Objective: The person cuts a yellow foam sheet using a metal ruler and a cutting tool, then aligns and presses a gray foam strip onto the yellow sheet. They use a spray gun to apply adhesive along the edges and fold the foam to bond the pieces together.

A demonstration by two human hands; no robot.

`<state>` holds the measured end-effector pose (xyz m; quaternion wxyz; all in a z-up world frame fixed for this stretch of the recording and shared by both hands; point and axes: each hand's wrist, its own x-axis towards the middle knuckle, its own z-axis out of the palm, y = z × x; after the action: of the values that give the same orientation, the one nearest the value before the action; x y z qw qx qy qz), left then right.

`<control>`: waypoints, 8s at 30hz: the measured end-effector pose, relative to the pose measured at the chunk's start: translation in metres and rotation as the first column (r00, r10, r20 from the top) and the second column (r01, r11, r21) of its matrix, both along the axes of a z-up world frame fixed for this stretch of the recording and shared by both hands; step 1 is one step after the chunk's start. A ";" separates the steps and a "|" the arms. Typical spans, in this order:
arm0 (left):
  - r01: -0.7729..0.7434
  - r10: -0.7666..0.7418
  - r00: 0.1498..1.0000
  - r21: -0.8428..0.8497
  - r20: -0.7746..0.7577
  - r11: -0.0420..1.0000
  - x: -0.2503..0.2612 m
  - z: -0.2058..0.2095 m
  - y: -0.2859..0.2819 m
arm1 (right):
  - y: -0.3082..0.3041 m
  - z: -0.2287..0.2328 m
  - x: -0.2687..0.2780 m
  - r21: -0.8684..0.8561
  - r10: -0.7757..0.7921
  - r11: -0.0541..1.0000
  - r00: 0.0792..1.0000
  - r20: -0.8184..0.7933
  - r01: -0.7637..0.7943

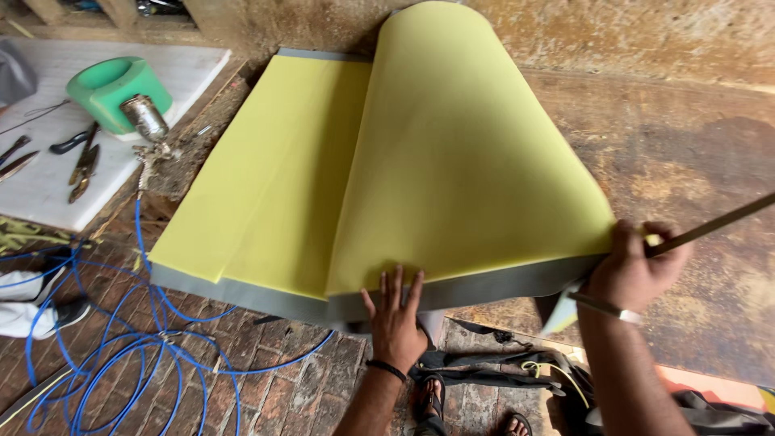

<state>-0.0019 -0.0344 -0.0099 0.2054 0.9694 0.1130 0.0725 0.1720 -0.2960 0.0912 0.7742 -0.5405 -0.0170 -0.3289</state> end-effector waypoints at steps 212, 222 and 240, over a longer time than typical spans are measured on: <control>0.834 -0.920 0.387 -0.449 0.061 0.321 0.121 0.115 1.003 | 0.961 -0.143 -0.128 -0.106 0.508 0.251 0.224 -0.832 -0.962; 0.909 -0.944 0.319 -0.256 -0.081 0.329 0.106 0.114 0.973 | 0.927 -0.137 -0.159 -0.036 0.516 0.281 0.183 -0.837 -0.959; 0.798 -0.789 0.597 -0.202 0.142 0.568 0.058 0.098 0.980 | 0.950 -0.130 -0.180 -0.303 0.399 0.303 0.409 -0.821 -0.904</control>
<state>0.0559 0.9456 0.0881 0.3358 0.8822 -0.3293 -0.0249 -0.0081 0.6537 -0.0389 0.5103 -0.8036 -0.1319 0.2764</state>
